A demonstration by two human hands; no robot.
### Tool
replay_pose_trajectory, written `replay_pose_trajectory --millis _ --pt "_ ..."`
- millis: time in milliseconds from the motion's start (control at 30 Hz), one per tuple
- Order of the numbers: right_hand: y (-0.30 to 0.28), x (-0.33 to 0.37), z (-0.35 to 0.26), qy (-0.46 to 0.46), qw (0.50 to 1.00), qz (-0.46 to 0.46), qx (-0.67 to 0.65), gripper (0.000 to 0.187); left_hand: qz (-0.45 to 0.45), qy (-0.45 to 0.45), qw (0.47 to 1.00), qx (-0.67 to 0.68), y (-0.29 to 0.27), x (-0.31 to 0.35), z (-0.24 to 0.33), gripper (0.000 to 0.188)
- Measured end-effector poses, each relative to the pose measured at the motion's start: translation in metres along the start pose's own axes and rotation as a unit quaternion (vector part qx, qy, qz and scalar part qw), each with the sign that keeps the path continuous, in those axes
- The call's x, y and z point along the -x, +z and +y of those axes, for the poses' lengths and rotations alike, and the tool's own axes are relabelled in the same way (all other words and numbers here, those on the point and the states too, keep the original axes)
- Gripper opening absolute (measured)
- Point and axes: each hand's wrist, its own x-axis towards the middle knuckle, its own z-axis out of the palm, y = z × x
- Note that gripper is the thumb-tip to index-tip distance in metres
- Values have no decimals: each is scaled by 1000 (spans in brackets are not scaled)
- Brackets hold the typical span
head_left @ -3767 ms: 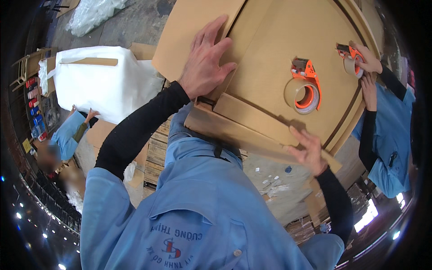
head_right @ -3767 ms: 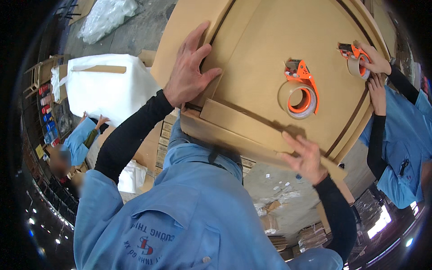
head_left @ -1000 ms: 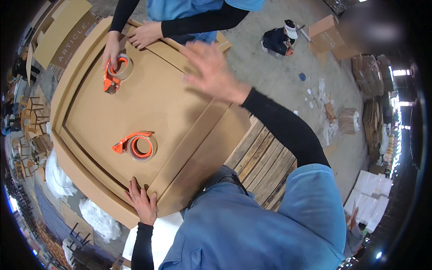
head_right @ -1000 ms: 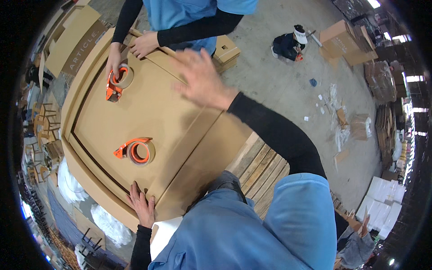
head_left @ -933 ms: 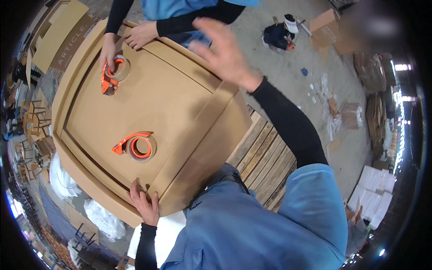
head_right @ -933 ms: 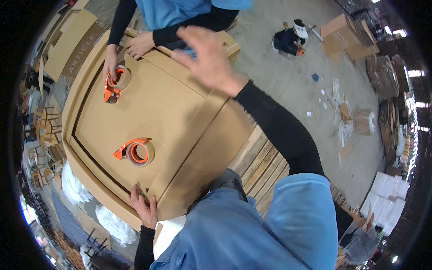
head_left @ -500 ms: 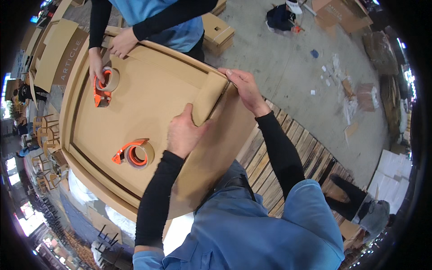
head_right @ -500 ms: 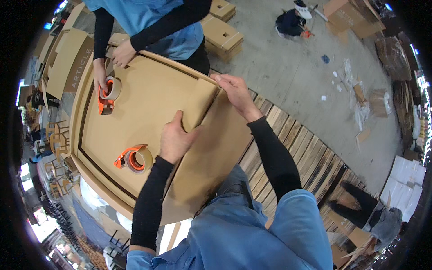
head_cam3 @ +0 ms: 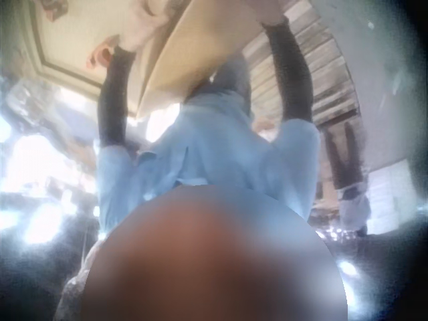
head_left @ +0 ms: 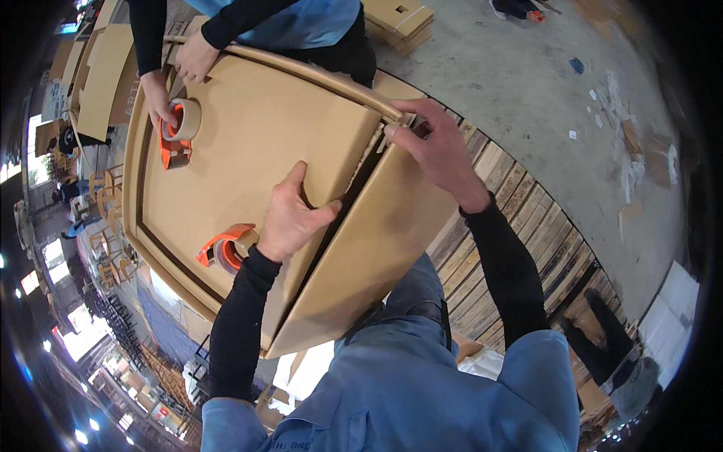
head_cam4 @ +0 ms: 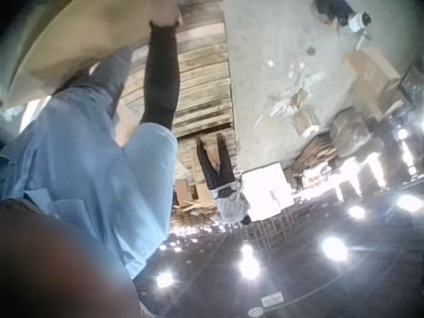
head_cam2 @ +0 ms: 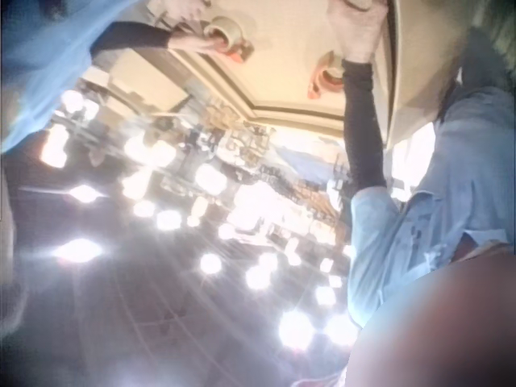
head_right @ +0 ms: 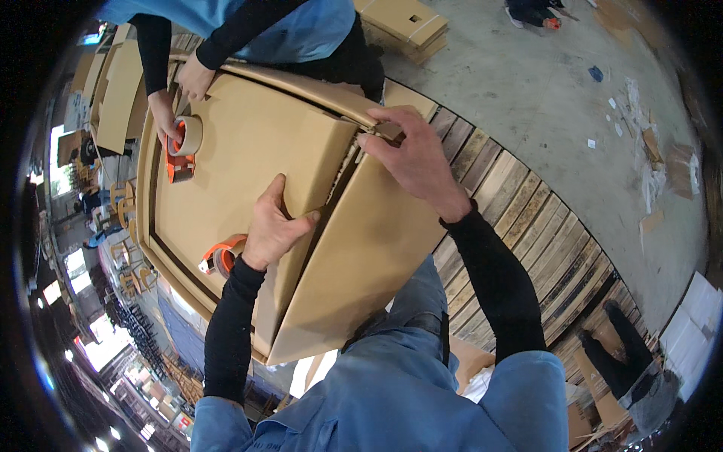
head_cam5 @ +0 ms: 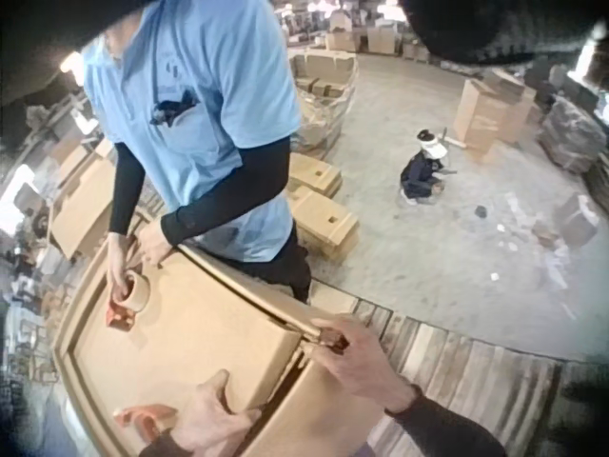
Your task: The person folds and assembles a flat cardboard box into a rectangular package, then seals it with packing tape. The person uses a handheld tape dispenser to apply tape along the box seams.
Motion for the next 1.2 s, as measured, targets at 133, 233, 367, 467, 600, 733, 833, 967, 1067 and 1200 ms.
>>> replay_pose_trajectory --millis 133,233,367,467,600,733,833,967,1067,1200 --pt "-3 -8 -1 19 1000 -21 6 42 -37 -55 995 -76 -5 3 34 43" --pt "5 -9 9 9 999 -6 -54 40 -56 -50 997 -33 0 4 34 46" --pt "11 -9 24 -69 994 9 -84 45 -91 -70 993 -27 -3 3 38 45" --pt "13 -9 31 -133 987 8 -88 52 -106 -48 993 14 -4 2 34 48" --pt "12 -10 29 -162 979 -18 -126 54 -138 39 986 87 0 -3 3 74" --pt "13 -13 29 -161 980 -13 -118 50 -141 -2 988 60 1 -4 10 72" --pt "18 -14 28 -144 981 6 -127 45 -138 -54 988 -51 -1 -7 18 66" --pt "24 -11 27 -157 978 22 -134 39 -123 -29 990 -69 1 -2 14 55" --pt "31 -13 31 -186 971 68 -137 31 -105 36 994 -16 7 0 9 48" --pt "46 -15 36 -170 970 119 -126 31 -76 54 985 -146 7 4 10 43"
